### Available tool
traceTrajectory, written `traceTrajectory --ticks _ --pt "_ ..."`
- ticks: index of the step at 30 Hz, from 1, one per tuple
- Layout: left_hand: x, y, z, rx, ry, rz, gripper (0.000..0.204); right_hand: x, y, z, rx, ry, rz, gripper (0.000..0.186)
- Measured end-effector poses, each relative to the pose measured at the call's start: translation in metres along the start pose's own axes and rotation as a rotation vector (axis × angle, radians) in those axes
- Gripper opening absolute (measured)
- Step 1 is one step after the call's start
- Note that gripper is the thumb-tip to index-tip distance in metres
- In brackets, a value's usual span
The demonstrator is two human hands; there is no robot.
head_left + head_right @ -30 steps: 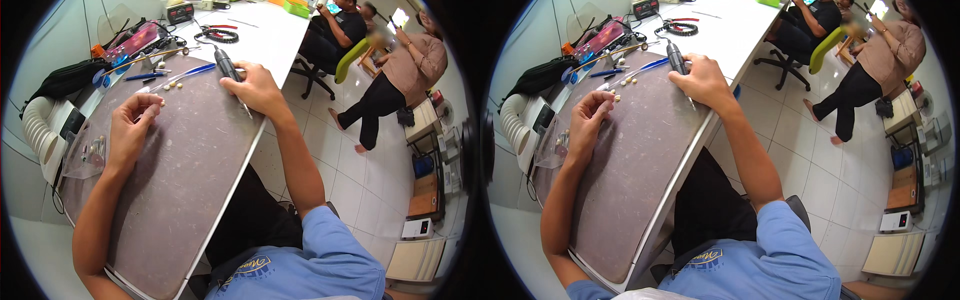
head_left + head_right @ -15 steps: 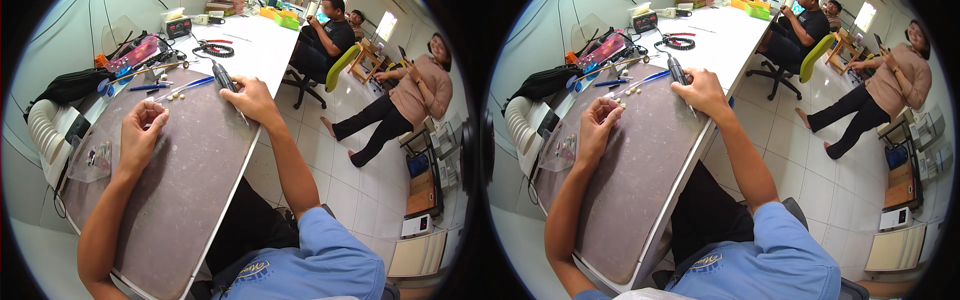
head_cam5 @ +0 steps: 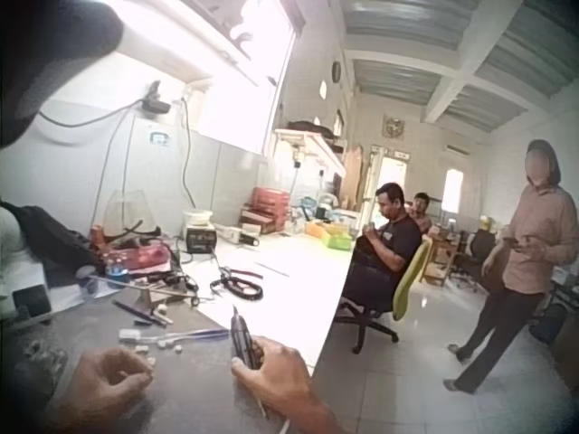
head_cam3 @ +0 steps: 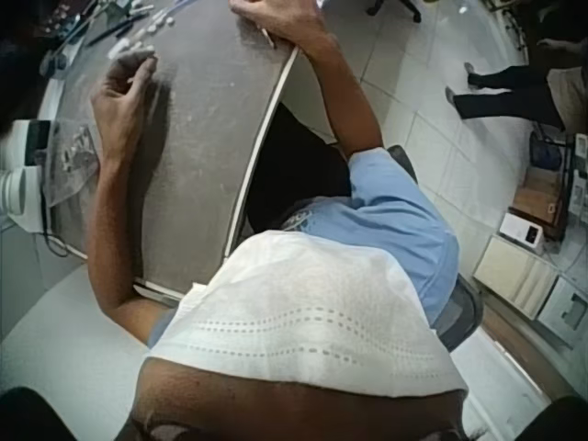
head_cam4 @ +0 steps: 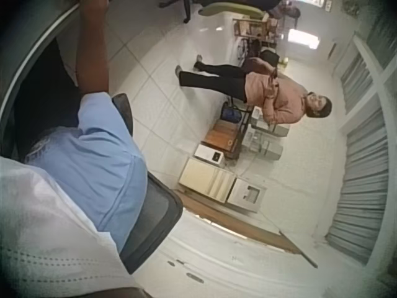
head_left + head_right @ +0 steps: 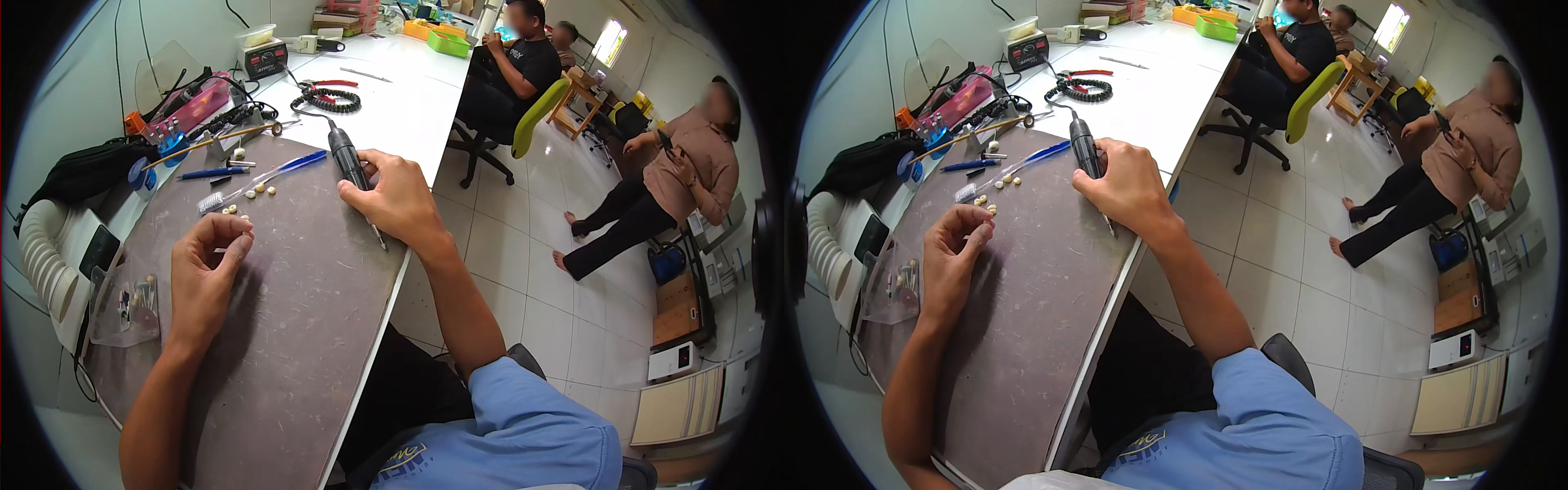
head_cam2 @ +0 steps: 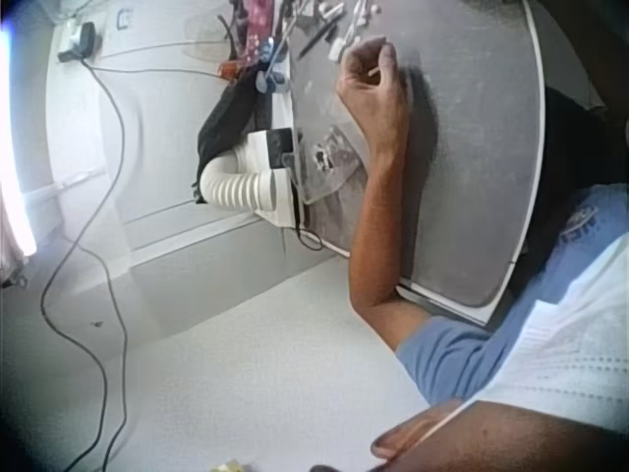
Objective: The person shapes and grinds an artificial tooth using a handheld rotary tool.
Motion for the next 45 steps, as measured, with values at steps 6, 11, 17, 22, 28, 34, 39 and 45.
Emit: traceTrajectory --ticks 6,11,17,22,28,34,39,45 --pt "0.0 0.0 0.0 0.01 -0.002 -0.011 0.006 -0.001 0.001 -0.001 -0.035 -0.055 0.016 0.044" --pt "-0.004 -0.004 0.0 -0.007 0.005 -0.007 0.007 -0.001 -0.002 -0.009 -0.047 -0.067 0.03 0.054" --pt "0.003 0.003 -0.004 -0.022 0.014 -0.011 0.007 0.0 0.004 -0.001 -0.048 -0.144 0.037 0.056" --pt "0.006 0.006 0.005 -0.009 0.016 -0.048 0.009 -0.016 0.003 -0.008 0.001 -0.209 0.028 0.052" --pt "-0.008 -0.01 -0.002 -0.056 0.001 0.009 0.005 0.011 0.001 -0.003 -0.131 -0.213 0.093 0.06" --pt "0.002 -0.002 0.004 0.008 -0.002 -0.008 0.006 0.004 0.003 0.005 -0.1 -0.216 0.057 0.061" --pt "-0.001 0.0 0.007 -0.002 -0.043 0.004 0.011 -0.008 0.003 -0.005 0.015 -0.077 0.03 0.063" --pt "-0.003 -0.003 0.0 -0.021 -0.026 0.023 0.012 -0.001 0.004 0.013 0.053 0.008 0.055 0.06"
Point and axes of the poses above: each hand's wrist, its own y-axis towards the middle knuckle, its own x-axis out of the palm, z = x × y, the point moved 10 cm from there along y, towards the middle knuckle, and after that the axes turned 8 degrees about y, right-handed, at the moved point
